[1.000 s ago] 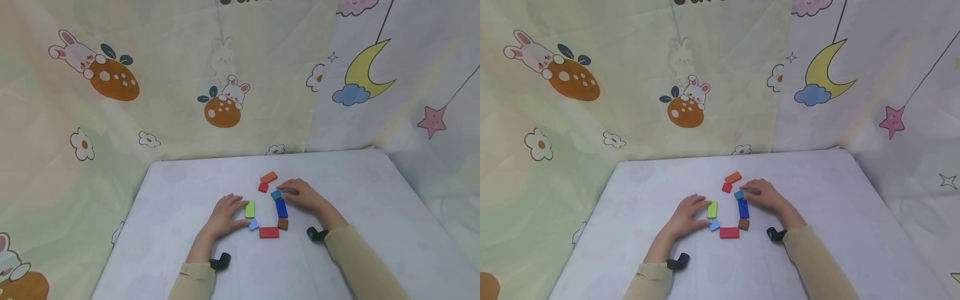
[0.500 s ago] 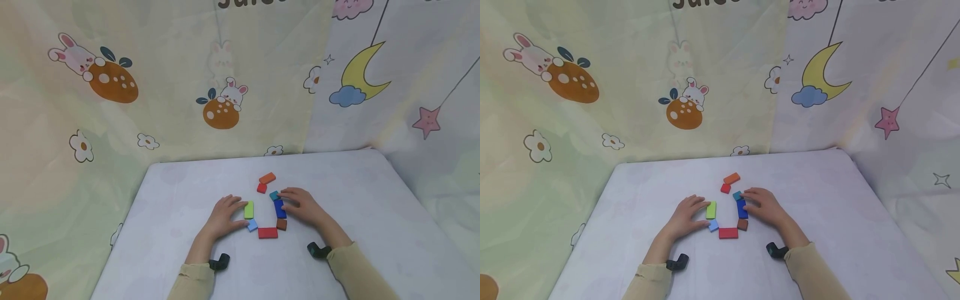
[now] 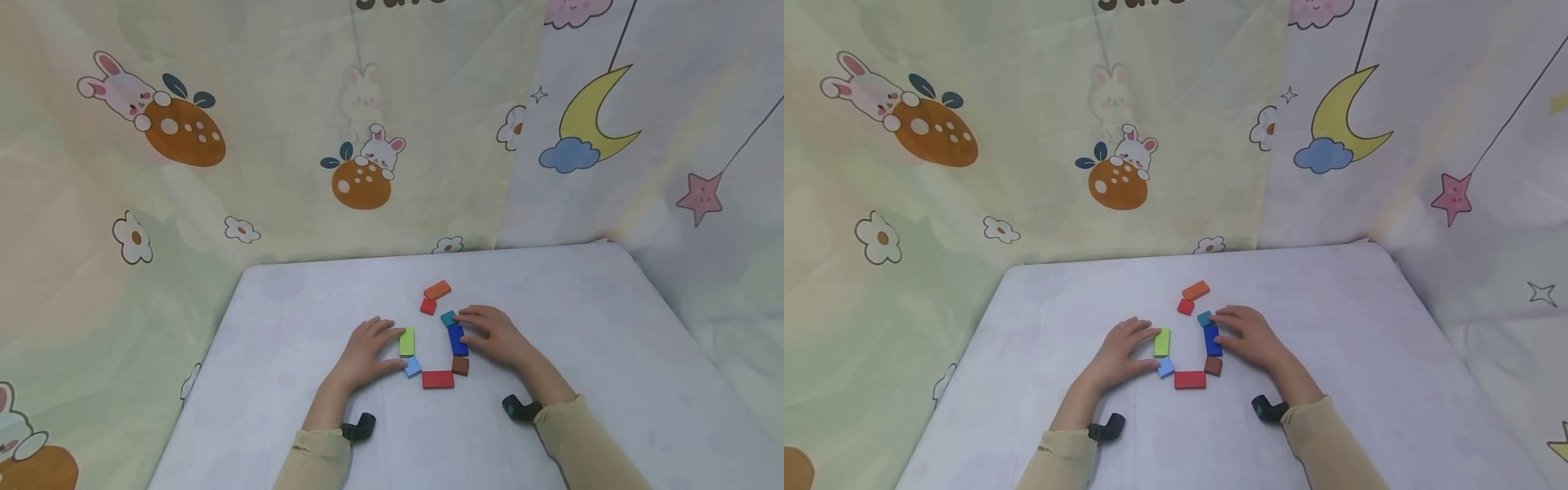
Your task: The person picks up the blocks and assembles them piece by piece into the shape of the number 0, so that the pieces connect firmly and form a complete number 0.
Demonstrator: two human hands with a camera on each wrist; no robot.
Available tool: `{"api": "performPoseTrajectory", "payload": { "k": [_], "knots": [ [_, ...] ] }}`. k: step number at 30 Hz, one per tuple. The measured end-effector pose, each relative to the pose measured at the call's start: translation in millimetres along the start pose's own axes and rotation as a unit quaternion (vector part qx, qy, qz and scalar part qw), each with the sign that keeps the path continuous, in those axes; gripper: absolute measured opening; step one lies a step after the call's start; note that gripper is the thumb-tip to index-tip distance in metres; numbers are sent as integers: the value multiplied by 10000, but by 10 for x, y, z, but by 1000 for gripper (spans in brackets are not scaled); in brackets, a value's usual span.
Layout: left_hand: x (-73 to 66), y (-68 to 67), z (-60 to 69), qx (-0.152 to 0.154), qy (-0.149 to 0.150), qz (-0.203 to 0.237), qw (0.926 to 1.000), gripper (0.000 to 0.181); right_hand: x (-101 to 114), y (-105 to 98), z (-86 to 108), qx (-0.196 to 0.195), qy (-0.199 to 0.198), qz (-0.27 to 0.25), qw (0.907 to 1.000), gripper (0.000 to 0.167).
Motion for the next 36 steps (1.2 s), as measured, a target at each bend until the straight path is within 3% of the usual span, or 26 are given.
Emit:
{"api": "performPoseTrajectory", "payload": {
  "k": [11, 16, 19, 22, 25, 28, 32, 36],
  "knots": [
    [-19, -19, -19, 0, 23, -45, 10000, 70, -9, -10, -7, -31, 27, 48, 10000, 47],
    [-9, -16, -28, -75, 13, 157, 9998, 69, 3, -31, -11, -23, 64, 31, 10000, 47],
    [49, -15, -29, -42, -238, 431, 9988, 67, 20, -29, -17, 0, 104, -39, 9999, 47],
    [135, -51, -55, 75, -742, 884, 9933, 63, 30, -14, -23, 39, 134, -48, 9999, 48],
    [200, -118, -157, 144, -1244, 1254, 9842, 59, 23, -14, -21, 31, 152, 23, 9999, 48],
    [192, -185, -341, 161, -1478, 1415, 9787, 57, 5, -32, -8, -10, 170, 36, 9998, 48],
    [97, -191, -612, 211, -1487, 1548, 9765, 53, -16, -37, 9, -5, 172, -25, 9998, 47],
    [33, -95, -796, 260, -1596, 1671, 9726, 48, -14, -24, 2, 8, 133, -81, 9999, 47]
  ]
}}
Point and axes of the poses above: each hand's wrist, its own z-axis away from the middle knuckle, its own y-axis out of the palm, x = y × z, the point moved 10 cm from there along -z, towards the middle knuckle, and after that the axes turned 10 degrees about -x, right-handed, at the moved point
